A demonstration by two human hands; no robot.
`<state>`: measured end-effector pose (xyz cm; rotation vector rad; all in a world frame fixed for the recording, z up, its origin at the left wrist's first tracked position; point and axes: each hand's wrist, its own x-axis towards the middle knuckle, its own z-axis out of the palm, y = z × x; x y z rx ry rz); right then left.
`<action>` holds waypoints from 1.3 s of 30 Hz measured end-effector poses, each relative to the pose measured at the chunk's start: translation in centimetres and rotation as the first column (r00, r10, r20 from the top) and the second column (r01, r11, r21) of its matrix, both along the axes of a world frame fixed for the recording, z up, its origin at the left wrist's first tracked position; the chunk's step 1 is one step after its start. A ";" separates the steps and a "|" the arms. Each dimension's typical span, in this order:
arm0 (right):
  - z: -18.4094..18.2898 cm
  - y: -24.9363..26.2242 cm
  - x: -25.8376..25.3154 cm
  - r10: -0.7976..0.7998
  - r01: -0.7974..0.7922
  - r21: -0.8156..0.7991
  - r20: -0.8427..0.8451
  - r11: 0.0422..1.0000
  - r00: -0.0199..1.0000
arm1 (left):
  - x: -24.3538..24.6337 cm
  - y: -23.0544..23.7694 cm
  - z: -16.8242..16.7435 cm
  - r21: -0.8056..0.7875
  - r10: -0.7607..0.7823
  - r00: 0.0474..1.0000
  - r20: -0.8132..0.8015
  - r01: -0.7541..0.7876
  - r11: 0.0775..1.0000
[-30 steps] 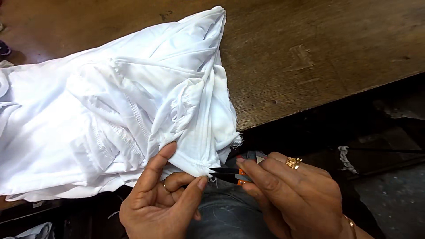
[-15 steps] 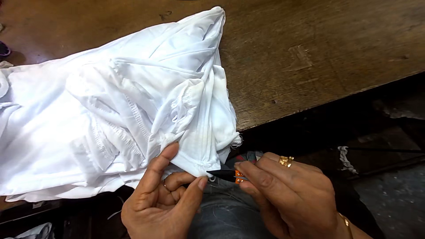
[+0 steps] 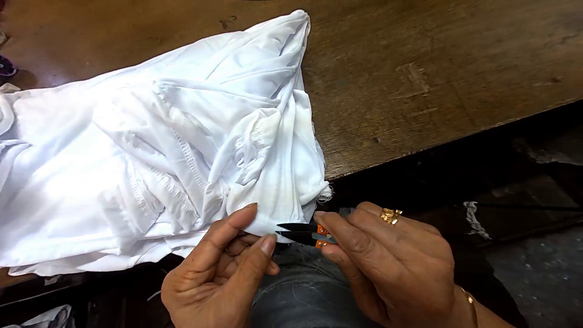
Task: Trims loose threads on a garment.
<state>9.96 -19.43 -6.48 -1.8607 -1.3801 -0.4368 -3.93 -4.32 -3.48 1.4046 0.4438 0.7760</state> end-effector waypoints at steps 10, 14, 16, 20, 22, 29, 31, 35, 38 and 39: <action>-0.3 0.5 0.0 0.027 -0.026 0.014 -0.023 1.000 0.999 | -0.1 0.0 -0.1 -0.053 0.018 0.999 -0.037 -0.020 0.998; -0.2 0.6 0.4 0.180 -0.141 0.135 -0.345 0.981 0.921 | 0.0 0.0 0.0 -0.049 0.052 0.998 -0.028 -0.054 0.997; -0.1 0.6 0.5 0.288 -0.152 0.271 -0.584 0.951 0.759 | 0.1 0.0 -0.1 -0.059 0.078 0.997 -0.008 -0.078 0.995; 0.1 1.3 0.5 0.303 -0.150 0.285 -0.629 0.947 0.716 | 0.3 -0.2 -0.2 -0.058 0.080 0.997 0.003 -0.079 0.995; 0.0 2.0 0.0 0.262 -0.143 0.245 -0.572 0.959 0.777 | 0.2 -0.2 -0.2 -0.054 0.069 0.998 0.003 -0.069 0.996; -0.4 2.3 -0.5 0.462 -0.385 0.258 -0.434 0.886 0.773 | 0.0 0.1 -0.2 -0.019 0.083 0.996 -0.026 -0.083 0.996; -0.4 1.3 -0.6 0.683 -0.664 0.253 -0.496 0.704 0.536 | 0.1 0.1 -0.3 -0.007 0.099 0.995 -0.024 -0.099 0.995; -0.9 0.6 -1.2 0.709 -0.737 0.227 -0.549 0.636 0.442 | 0.2 0.1 -0.4 0.030 0.084 0.996 -0.001 -0.084 0.996; -1.4 1.0 -1.0 0.407 -0.365 0.180 -0.436 0.913 0.803 | 0.1 0.0 -0.2 0.002 0.055 0.998 -0.011 -0.055 0.999; -1.3 1.4 -0.7 0.303 -0.241 0.197 -0.404 0.950 0.863 | 0.0 0.0 0.0 -0.014 0.038 0.999 -0.007 -0.038 0.999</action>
